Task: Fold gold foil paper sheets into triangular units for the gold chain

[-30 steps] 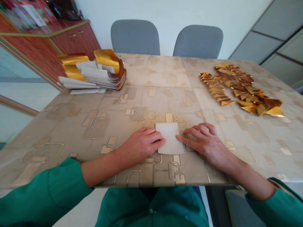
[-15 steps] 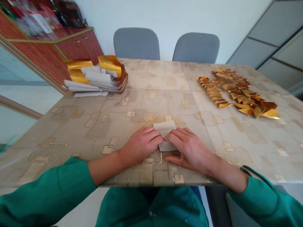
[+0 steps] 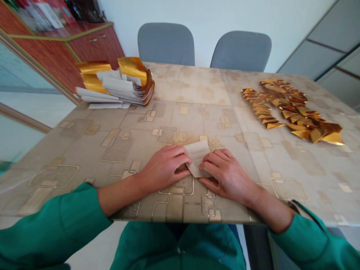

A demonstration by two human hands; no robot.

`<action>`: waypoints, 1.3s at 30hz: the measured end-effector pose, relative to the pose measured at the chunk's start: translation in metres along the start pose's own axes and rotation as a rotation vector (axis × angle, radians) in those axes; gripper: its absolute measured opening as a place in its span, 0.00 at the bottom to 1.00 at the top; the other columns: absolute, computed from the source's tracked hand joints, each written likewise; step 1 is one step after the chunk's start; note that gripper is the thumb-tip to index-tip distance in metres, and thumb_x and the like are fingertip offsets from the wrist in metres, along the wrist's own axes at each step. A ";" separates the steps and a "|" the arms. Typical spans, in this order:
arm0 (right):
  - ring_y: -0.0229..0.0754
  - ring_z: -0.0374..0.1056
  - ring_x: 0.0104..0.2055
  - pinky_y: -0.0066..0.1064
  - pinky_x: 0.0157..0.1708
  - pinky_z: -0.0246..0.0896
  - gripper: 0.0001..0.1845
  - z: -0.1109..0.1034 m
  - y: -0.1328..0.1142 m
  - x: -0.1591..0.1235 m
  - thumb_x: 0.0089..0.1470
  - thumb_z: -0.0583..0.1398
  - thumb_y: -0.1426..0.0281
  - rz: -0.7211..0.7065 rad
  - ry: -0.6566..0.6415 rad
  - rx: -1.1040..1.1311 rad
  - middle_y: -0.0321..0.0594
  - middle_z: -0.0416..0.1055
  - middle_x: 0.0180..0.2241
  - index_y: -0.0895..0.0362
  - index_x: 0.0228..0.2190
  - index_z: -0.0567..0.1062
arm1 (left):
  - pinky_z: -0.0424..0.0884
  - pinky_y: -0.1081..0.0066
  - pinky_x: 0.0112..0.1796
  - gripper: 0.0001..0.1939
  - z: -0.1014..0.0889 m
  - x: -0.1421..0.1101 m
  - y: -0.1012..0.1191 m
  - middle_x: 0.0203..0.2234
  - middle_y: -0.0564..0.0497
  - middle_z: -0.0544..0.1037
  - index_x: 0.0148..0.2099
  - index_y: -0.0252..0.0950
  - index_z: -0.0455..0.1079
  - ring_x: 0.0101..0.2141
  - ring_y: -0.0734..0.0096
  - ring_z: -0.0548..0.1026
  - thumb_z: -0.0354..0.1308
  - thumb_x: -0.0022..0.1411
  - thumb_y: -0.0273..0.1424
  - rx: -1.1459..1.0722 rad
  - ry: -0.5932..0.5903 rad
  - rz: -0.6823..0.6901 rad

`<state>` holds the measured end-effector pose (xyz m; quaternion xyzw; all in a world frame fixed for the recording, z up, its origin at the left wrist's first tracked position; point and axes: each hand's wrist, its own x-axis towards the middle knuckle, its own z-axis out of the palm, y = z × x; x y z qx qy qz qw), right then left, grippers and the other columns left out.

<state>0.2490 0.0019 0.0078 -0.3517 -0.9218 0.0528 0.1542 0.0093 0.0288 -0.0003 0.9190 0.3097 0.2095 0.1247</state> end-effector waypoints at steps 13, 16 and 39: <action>0.45 0.61 0.40 0.37 0.42 0.52 0.10 0.002 0.004 0.000 0.62 0.59 0.62 -0.001 -0.005 0.024 0.41 0.71 0.36 0.56 0.36 0.74 | 0.67 0.67 0.42 0.07 -0.004 0.001 -0.004 0.37 0.49 0.75 0.37 0.36 0.75 0.39 0.67 0.72 0.59 0.67 0.32 -0.024 0.003 0.009; 0.45 0.61 0.40 0.37 0.42 0.52 0.11 0.001 0.004 0.000 0.62 0.59 0.61 -0.008 -0.013 0.037 0.42 0.71 0.36 0.56 0.36 0.74 | 0.68 0.66 0.42 0.09 -0.006 0.001 -0.004 0.39 0.48 0.76 0.38 0.36 0.76 0.40 0.65 0.72 0.60 0.67 0.36 -0.046 0.007 0.013; 0.42 0.65 0.39 0.37 0.43 0.55 0.15 -0.006 0.012 0.001 0.66 0.56 0.64 -0.064 0.020 0.142 0.41 0.74 0.34 0.56 0.34 0.80 | 0.67 0.58 0.49 0.18 0.008 0.013 -0.018 0.42 0.47 0.77 0.57 0.34 0.67 0.45 0.59 0.72 0.61 0.66 0.31 0.019 0.105 -0.170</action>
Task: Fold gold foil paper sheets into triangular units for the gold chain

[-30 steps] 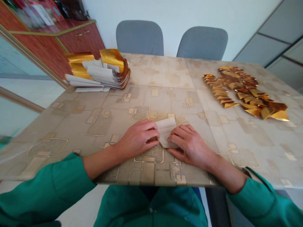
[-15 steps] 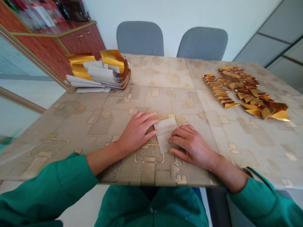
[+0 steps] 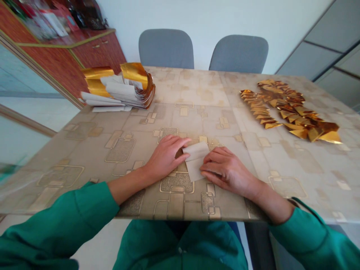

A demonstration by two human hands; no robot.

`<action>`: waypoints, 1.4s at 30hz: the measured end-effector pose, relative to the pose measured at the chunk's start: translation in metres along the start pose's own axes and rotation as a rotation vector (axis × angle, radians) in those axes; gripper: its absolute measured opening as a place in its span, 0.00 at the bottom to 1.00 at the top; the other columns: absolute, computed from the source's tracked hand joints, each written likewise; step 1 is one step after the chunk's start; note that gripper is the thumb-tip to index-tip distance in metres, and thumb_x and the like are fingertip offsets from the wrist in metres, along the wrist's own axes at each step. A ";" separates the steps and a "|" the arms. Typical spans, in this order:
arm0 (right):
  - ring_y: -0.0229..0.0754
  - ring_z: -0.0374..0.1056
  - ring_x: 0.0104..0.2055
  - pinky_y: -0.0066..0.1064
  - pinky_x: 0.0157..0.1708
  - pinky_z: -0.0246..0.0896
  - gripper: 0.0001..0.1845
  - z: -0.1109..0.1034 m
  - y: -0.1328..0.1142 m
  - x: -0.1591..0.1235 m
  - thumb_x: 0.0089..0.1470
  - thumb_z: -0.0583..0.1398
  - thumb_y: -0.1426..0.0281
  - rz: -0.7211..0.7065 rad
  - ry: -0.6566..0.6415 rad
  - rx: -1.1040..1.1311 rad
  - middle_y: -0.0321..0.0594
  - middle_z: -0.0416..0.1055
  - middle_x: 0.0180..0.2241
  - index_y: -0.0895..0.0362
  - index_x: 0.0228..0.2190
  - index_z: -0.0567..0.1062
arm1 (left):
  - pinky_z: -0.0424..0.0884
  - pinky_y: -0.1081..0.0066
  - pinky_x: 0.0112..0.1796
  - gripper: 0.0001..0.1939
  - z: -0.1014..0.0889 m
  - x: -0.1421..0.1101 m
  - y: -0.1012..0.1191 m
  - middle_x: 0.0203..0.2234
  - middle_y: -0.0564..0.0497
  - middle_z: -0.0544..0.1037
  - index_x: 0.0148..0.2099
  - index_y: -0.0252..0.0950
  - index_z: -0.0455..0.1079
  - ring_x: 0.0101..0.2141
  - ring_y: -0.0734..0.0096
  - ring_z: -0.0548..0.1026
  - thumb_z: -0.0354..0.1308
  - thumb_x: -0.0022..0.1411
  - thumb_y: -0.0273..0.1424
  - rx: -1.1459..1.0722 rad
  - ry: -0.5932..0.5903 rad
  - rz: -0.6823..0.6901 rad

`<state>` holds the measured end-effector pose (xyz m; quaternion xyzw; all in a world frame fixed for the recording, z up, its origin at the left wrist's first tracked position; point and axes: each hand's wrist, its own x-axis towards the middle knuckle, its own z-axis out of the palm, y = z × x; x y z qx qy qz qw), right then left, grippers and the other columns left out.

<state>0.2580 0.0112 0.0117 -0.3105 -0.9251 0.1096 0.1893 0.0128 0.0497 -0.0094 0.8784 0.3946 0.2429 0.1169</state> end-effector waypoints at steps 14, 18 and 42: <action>0.41 0.66 0.38 0.37 0.44 0.55 0.16 -0.005 0.005 0.006 0.66 0.56 0.65 -0.007 -0.017 0.056 0.39 0.74 0.33 0.56 0.28 0.78 | 0.67 0.60 0.44 0.07 0.006 0.013 0.007 0.37 0.48 0.73 0.44 0.35 0.71 0.41 0.60 0.71 0.60 0.64 0.31 0.009 -0.064 -0.099; 0.42 0.65 0.39 0.38 0.44 0.54 0.16 -0.005 0.006 0.007 0.65 0.57 0.64 0.010 -0.028 0.058 0.39 0.73 0.32 0.56 0.29 0.78 | 0.68 0.62 0.45 0.08 0.011 0.016 0.008 0.39 0.49 0.74 0.41 0.36 0.65 0.42 0.63 0.71 0.59 0.59 0.22 -0.118 0.009 -0.047; 0.41 0.68 0.40 0.36 0.43 0.56 0.12 -0.019 0.012 -0.001 0.66 0.57 0.63 0.018 -0.122 0.158 0.40 0.75 0.36 0.55 0.37 0.80 | 0.67 0.65 0.42 0.06 0.004 0.001 0.018 0.40 0.47 0.75 0.45 0.35 0.73 0.40 0.64 0.71 0.58 0.68 0.32 -0.066 -0.122 0.251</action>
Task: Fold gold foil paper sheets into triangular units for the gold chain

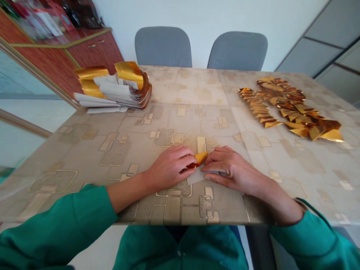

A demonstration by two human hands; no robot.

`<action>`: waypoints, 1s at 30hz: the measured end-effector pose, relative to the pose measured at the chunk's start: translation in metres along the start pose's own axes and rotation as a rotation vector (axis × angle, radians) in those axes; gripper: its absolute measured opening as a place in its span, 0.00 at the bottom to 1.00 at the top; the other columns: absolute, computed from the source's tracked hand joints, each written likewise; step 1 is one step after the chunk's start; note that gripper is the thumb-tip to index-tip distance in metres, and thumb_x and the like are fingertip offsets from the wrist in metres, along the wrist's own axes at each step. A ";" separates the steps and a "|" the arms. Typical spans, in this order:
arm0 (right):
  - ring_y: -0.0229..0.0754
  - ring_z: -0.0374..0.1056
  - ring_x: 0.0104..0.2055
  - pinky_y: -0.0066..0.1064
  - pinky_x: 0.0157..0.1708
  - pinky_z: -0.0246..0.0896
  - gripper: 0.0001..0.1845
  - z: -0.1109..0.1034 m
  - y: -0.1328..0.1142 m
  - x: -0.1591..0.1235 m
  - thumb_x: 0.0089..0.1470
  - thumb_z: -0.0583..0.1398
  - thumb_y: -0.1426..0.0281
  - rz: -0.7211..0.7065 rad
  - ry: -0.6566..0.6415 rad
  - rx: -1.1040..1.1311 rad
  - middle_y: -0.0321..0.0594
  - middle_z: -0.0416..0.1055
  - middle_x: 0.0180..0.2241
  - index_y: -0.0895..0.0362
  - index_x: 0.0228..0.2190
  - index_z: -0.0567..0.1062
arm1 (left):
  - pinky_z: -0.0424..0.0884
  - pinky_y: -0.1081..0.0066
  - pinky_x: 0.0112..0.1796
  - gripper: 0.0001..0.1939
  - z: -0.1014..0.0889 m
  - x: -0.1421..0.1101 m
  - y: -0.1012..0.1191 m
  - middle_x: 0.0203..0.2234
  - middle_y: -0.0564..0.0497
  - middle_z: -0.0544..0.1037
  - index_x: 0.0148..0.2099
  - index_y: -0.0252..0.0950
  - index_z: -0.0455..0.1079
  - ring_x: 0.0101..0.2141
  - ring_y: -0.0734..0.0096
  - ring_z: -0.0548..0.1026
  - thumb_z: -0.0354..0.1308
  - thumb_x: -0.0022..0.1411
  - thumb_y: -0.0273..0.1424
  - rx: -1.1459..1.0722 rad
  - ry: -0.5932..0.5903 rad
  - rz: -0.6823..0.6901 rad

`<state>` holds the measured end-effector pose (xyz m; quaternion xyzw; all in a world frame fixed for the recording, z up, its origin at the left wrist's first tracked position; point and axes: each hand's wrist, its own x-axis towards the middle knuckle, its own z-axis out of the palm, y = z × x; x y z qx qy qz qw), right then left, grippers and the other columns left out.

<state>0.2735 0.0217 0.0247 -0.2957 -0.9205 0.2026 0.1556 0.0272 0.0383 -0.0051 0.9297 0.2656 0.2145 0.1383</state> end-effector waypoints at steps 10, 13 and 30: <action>0.46 0.67 0.46 0.41 0.46 0.54 0.14 0.008 -0.002 0.003 0.68 0.54 0.66 0.071 0.130 -0.252 0.43 0.77 0.43 0.55 0.45 0.78 | 0.69 0.63 0.44 0.11 0.002 -0.004 -0.001 0.44 0.45 0.77 0.48 0.35 0.74 0.42 0.63 0.72 0.56 0.71 0.35 0.098 -0.003 0.033; 0.46 0.66 0.47 0.42 0.48 0.52 0.14 0.012 0.000 0.004 0.68 0.53 0.67 0.107 0.099 -0.296 0.43 0.78 0.44 0.55 0.46 0.78 | 0.69 0.61 0.46 0.12 0.002 -0.004 -0.001 0.47 0.45 0.77 0.49 0.34 0.74 0.44 0.61 0.72 0.55 0.71 0.35 0.155 0.008 0.073; 0.45 0.67 0.45 0.39 0.47 0.52 0.12 0.022 0.008 0.006 0.67 0.56 0.66 0.170 0.224 -0.233 0.42 0.78 0.43 0.56 0.42 0.79 | 0.73 0.62 0.50 0.12 -0.016 -0.008 -0.020 0.45 0.47 0.81 0.46 0.36 0.78 0.45 0.65 0.76 0.52 0.72 0.30 -0.044 -0.023 0.161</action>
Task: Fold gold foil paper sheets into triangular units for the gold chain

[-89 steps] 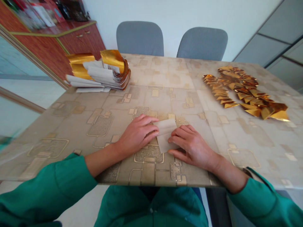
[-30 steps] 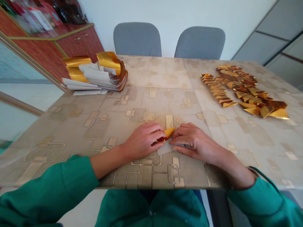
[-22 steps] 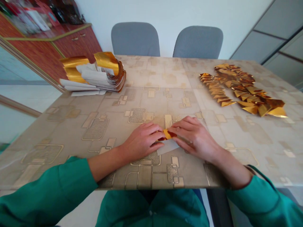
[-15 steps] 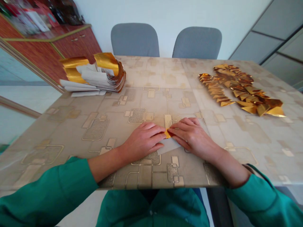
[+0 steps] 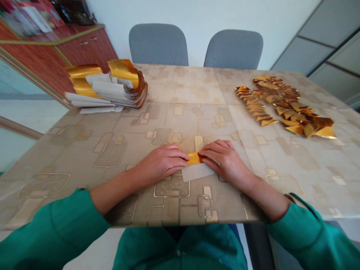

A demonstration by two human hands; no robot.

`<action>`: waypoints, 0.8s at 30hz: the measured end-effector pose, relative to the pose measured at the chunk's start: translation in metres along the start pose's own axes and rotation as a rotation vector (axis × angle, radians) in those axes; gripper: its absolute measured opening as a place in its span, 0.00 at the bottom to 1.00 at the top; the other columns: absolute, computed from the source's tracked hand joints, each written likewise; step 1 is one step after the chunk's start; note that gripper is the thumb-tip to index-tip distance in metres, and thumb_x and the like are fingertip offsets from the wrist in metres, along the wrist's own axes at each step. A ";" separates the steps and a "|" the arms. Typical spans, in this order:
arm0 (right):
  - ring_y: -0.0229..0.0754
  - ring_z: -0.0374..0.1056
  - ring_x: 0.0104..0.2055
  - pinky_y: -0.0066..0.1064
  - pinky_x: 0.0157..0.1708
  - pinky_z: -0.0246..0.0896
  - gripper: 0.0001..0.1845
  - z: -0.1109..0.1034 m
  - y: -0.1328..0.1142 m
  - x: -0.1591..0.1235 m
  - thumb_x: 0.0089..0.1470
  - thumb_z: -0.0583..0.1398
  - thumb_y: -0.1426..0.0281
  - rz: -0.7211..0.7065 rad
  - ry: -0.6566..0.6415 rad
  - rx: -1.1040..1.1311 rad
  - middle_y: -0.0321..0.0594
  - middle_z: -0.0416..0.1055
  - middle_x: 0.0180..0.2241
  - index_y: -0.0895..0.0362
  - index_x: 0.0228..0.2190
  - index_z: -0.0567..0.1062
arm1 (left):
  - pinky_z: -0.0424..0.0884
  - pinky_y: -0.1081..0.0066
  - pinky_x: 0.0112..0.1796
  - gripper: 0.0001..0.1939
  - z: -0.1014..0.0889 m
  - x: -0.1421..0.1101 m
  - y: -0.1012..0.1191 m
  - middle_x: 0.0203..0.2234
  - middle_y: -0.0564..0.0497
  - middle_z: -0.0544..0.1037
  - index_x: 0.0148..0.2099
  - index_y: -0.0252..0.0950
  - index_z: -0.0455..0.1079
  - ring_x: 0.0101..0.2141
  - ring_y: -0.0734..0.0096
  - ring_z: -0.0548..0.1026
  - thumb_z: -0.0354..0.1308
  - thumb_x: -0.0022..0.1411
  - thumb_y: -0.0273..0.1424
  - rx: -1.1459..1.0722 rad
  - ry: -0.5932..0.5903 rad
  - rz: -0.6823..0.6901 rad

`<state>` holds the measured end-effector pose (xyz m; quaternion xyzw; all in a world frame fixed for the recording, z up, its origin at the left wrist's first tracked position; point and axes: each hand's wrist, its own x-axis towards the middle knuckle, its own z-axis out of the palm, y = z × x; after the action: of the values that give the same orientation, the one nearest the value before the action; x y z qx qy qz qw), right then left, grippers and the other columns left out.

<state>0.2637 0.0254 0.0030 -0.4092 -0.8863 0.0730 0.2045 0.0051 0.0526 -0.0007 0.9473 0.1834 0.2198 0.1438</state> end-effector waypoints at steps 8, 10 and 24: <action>0.46 0.66 0.46 0.43 0.50 0.49 0.12 -0.003 0.000 -0.002 0.66 0.58 0.65 0.020 0.043 -0.120 0.40 0.79 0.43 0.50 0.41 0.82 | 0.69 0.57 0.58 0.11 -0.003 -0.003 -0.001 0.52 0.47 0.79 0.49 0.38 0.77 0.53 0.64 0.75 0.53 0.71 0.28 0.031 -0.087 0.008; 0.46 0.65 0.46 0.42 0.49 0.49 0.12 -0.003 0.001 -0.003 0.65 0.58 0.64 0.018 0.052 -0.131 0.39 0.79 0.43 0.50 0.42 0.82 | 0.69 0.58 0.58 0.13 -0.004 -0.004 -0.001 0.53 0.46 0.78 0.49 0.38 0.77 0.53 0.64 0.75 0.51 0.71 0.25 0.079 -0.093 0.026; 0.46 0.64 0.45 0.42 0.49 0.48 0.13 0.001 0.007 0.003 0.66 0.57 0.63 0.041 0.055 -0.216 0.42 0.76 0.42 0.48 0.44 0.81 | 0.65 0.54 0.60 0.17 -0.006 -0.019 0.001 0.51 0.46 0.78 0.55 0.41 0.73 0.52 0.64 0.75 0.51 0.70 0.22 0.156 -0.073 0.104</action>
<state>0.2666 0.0324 0.0010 -0.4487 -0.8744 -0.0298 0.1820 -0.0137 0.0449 -0.0018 0.9712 0.1453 0.1776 0.0648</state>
